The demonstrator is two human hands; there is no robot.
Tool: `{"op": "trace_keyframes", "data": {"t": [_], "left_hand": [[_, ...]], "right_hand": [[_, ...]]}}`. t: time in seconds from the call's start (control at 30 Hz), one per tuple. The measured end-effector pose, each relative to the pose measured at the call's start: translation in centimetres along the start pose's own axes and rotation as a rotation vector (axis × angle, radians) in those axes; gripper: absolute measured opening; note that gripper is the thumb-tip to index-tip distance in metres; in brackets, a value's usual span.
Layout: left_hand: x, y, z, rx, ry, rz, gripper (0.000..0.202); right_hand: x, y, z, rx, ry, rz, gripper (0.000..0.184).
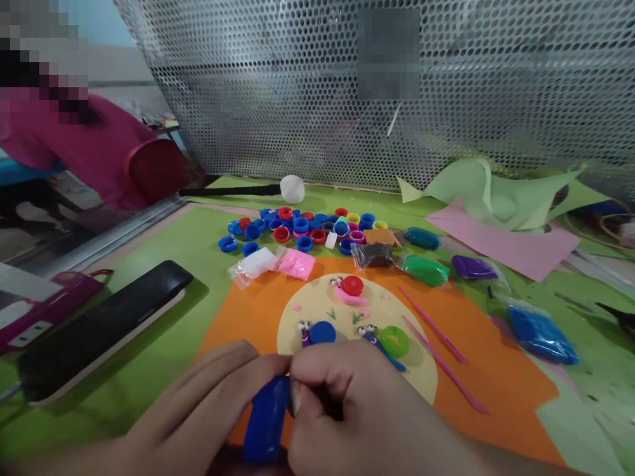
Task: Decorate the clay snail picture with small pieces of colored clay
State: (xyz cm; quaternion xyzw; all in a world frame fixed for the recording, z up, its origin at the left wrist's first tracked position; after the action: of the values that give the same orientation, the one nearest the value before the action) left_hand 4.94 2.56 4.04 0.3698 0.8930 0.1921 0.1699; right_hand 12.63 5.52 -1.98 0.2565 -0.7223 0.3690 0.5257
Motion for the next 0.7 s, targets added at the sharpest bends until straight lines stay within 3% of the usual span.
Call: {"op": "trace_keyframes", "data": {"t": [0.17,0.3,0.5,0.6,0.7], "left_hand": [[1.7,0.1,0.7,0.078,-0.545,-0.149,0.032],[2.3,-0.3,1.7,0.212,-0.708,-0.267,0.031],[2.9,-1.9,4.4,0.347,-1.138,-0.649,0.057],[2.7,-2.7,5.9,0.429,-1.415,-0.896,0.061],[2.1,-2.9,6.3,0.527,-1.625,-1.046,0.055]], "right_hand": [[0.0,-0.6,-0.5,-0.087,-0.275,-0.032,0.019],[0.4,-0.7,-0.1,-0.072,-0.412,-0.059,0.017],[0.8,-0.8,0.6,0.049,-0.349,-0.116,0.019],[0.5,-1.1,0.3,-0.008,-0.485,-0.092,0.017],[0.4,-1.3,0.2,-0.068,-0.593,-0.121,0.012]]}}
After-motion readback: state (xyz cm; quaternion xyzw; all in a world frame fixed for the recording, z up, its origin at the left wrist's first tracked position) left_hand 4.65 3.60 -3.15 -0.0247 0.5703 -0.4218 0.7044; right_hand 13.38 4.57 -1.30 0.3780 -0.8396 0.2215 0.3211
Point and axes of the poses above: each hand's wrist, its own y-axis towards the middle knuckle, its own z-axis out of the palm, x = y × z, the point moved 8 cm from there along y, towards the middle knuckle, and after that the axes turned 9 degrees about x, right-handed, at the moved point
